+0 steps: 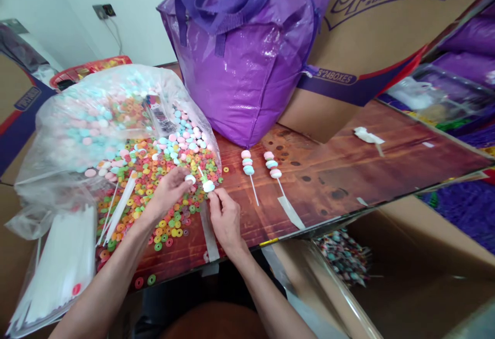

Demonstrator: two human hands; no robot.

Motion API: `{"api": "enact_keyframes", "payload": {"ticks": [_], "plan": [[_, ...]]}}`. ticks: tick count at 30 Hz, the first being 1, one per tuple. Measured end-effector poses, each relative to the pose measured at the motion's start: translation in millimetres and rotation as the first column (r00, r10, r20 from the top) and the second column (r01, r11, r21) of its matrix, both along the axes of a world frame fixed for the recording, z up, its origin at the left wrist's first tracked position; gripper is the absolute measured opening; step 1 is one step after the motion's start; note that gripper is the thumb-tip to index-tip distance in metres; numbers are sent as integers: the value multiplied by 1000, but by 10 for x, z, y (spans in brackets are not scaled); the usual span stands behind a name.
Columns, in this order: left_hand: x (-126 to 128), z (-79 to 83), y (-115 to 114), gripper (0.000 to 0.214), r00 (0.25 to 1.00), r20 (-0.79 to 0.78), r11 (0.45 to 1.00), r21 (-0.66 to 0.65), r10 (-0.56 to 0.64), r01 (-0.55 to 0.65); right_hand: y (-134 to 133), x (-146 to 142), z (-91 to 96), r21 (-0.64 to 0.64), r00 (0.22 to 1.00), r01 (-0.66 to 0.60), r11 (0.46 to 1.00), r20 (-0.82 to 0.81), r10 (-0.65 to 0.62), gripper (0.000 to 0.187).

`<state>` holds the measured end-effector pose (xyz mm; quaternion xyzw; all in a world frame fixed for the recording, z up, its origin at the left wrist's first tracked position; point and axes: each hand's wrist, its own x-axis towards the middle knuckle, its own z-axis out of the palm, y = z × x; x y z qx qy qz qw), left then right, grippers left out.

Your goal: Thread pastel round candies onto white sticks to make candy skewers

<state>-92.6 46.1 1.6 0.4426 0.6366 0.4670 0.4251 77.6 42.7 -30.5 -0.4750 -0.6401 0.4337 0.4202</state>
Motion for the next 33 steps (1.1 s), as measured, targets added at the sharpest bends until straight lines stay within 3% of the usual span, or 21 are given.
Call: {"api": "enact_keyframes", "payload": {"ticks": [2, 4, 9, 14, 17, 22, 28, 33], "plan": [[-84, -3, -92, 32, 963, 257, 996, 8, 85, -90, -55, -9, 36, 31, 999, -50, 998, 20, 50, 29], [-137, 3, -180, 45, 913, 375, 985, -6, 160, -171, -112, -30, 72, 69, 994, -106, 992, 46, 103, 28], [-133, 30, -304, 48, 836, 489, 962, -29, 250, -271, -211, -119, 114, 159, 981, -177, 971, 110, 160, 26], [-100, 8, -329, 46, 817, 517, 951, 16, 255, -308, -233, -159, 107, 155, 974, -200, 967, 137, 180, 27], [-109, -50, -338, 43, 847, 467, 944, 71, 254, -322, -220, -146, 120, 147, 964, -238, 960, 159, 215, 28], [-101, -167, -375, 29, 934, 191, 925, 175, 303, -336, -182, -140, 171, 78, 939, -303, 950, 197, 283, 31], [5, -172, -423, 23, 937, -130, 919, 279, 323, -279, -230, -249, 175, 17, 959, -258, 966, 130, 254, 30], [51, -156, -388, 23, 957, -157, 939, 285, 245, -193, -249, -291, 135, -2, 972, -226, 974, 69, 226, 29]]}}
